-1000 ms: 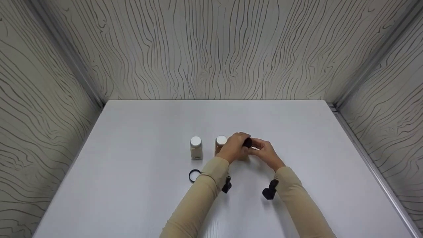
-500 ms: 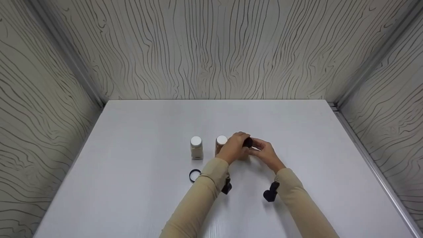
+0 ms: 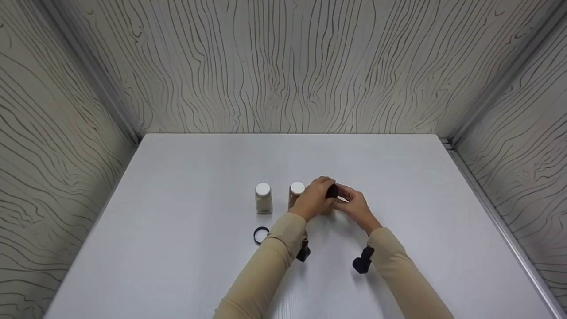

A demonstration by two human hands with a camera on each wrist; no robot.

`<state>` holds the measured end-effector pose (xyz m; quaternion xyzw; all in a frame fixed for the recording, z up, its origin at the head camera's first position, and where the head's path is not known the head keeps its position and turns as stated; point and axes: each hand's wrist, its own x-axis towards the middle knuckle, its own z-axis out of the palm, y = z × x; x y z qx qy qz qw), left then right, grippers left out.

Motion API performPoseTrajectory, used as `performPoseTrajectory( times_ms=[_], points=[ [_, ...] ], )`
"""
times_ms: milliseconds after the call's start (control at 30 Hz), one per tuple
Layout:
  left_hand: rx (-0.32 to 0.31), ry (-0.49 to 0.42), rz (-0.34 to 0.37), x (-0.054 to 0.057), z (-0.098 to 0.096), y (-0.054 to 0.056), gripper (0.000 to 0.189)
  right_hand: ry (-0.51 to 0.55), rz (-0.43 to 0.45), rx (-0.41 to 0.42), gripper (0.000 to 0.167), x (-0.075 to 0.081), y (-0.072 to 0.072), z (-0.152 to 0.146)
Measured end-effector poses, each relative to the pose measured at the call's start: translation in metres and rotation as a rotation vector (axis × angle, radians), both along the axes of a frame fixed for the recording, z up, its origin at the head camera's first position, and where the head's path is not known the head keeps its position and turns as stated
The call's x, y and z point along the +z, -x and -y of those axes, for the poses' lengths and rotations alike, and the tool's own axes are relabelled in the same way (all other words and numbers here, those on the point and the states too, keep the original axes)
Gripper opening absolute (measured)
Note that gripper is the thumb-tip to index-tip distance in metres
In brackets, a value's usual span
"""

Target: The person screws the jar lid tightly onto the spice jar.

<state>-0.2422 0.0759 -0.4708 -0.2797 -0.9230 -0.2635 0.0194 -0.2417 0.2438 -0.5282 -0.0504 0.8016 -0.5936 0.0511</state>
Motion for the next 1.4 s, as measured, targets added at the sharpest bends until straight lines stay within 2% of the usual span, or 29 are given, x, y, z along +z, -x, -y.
performPoseTrajectory(
  times_ms=[167, 433, 533, 767, 1033, 1233, 1400],
  points=[
    [0.002, -0.020, 0.002, 0.002, 0.004, -0.002, 0.044, 0.000, -0.028, -0.039, 0.064, 0.003, -0.004, 0.004],
    [0.020, -0.029, -0.002, 0.004, 0.009, -0.005, 0.041, -0.118, -0.128, -0.147, 0.062, 0.008, -0.014, 0.016],
    [0.018, -0.039, -0.015, 0.002, 0.010, -0.008, 0.039, -0.149, -0.179, -0.158, 0.058, 0.008, -0.017, 0.019],
    [0.006, -0.067, -0.100, -0.004, 0.016, -0.015, 0.039, -0.180, -0.305, -0.215, 0.052, 0.014, -0.025, 0.025],
    [0.018, -0.114, -0.114, -0.011, 0.025, -0.026, 0.037, -0.254, -0.434, -0.296, 0.046, 0.021, -0.032, 0.030],
    [0.021, -0.133, -0.148, -0.013, 0.032, -0.030, 0.036, -0.272, -0.498, -0.318, 0.040, 0.025, -0.036, 0.034],
    [0.010, -0.147, -0.137, -0.014, 0.036, -0.035, 0.036, -0.308, -0.559, -0.332, 0.035, 0.027, -0.040, 0.037]
  ],
)
